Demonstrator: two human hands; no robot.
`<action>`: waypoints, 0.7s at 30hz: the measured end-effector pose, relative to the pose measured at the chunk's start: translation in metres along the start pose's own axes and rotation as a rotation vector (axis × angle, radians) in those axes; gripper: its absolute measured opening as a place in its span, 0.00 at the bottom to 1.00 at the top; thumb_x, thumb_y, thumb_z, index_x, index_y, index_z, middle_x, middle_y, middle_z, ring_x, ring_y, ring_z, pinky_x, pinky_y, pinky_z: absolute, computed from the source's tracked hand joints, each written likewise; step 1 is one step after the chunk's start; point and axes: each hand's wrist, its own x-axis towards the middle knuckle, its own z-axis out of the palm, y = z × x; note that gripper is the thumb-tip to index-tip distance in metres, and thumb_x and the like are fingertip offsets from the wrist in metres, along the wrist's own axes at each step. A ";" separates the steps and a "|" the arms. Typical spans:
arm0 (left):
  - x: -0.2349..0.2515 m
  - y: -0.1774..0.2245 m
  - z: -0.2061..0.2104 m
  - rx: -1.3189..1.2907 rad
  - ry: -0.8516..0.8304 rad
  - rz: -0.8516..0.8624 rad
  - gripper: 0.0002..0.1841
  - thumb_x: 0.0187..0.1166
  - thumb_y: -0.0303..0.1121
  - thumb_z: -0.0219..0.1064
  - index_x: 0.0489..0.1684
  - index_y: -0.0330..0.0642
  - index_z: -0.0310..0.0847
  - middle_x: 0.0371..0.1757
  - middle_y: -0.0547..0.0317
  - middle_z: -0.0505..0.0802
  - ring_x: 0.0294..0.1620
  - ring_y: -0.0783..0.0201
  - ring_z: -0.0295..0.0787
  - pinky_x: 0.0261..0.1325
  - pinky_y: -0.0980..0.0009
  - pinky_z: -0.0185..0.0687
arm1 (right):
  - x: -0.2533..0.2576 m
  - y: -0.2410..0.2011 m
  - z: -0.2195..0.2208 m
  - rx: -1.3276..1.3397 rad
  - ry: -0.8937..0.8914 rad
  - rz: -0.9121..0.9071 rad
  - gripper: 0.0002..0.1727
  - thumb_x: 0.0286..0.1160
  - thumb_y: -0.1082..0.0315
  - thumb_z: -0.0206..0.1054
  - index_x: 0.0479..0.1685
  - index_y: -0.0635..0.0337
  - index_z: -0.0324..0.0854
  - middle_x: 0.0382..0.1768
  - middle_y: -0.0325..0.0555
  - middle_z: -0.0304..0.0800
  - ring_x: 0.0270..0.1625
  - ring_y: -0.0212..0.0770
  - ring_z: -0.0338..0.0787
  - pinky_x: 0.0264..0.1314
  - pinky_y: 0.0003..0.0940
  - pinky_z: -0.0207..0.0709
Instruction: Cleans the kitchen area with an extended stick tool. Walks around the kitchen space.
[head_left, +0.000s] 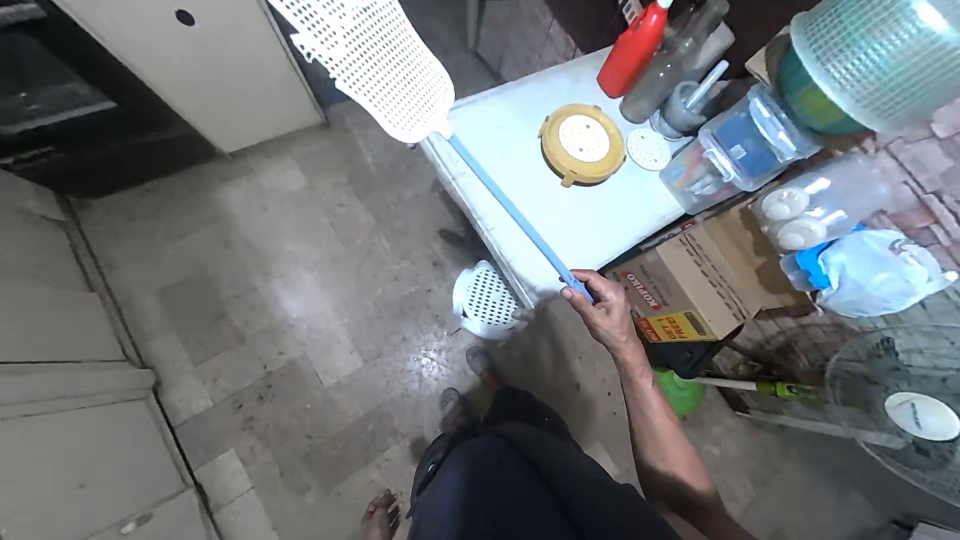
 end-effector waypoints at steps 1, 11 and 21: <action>0.000 -0.001 0.000 0.003 0.007 0.002 0.17 0.90 0.37 0.59 0.66 0.33 0.78 0.54 0.42 0.90 0.43 0.56 0.88 0.45 0.58 0.85 | -0.002 -0.001 0.001 -0.002 0.008 -0.005 0.16 0.79 0.62 0.70 0.57 0.63 0.87 0.40 0.43 0.92 0.33 0.28 0.85 0.38 0.26 0.83; 0.000 0.011 -0.013 0.006 -0.005 0.024 0.16 0.90 0.36 0.58 0.66 0.33 0.78 0.53 0.42 0.89 0.42 0.56 0.88 0.46 0.58 0.85 | -0.022 -0.012 0.021 -0.090 0.026 -0.082 0.12 0.74 0.68 0.73 0.50 0.65 0.89 0.40 0.45 0.91 0.39 0.29 0.89 0.46 0.25 0.85; 0.027 0.003 -0.026 0.022 -0.038 0.035 0.18 0.89 0.38 0.59 0.68 0.34 0.77 0.56 0.41 0.89 0.43 0.54 0.88 0.46 0.56 0.85 | -0.049 0.011 0.026 -0.017 -0.102 0.201 0.15 0.78 0.64 0.73 0.56 0.63 0.87 0.38 0.46 0.92 0.34 0.31 0.87 0.41 0.30 0.84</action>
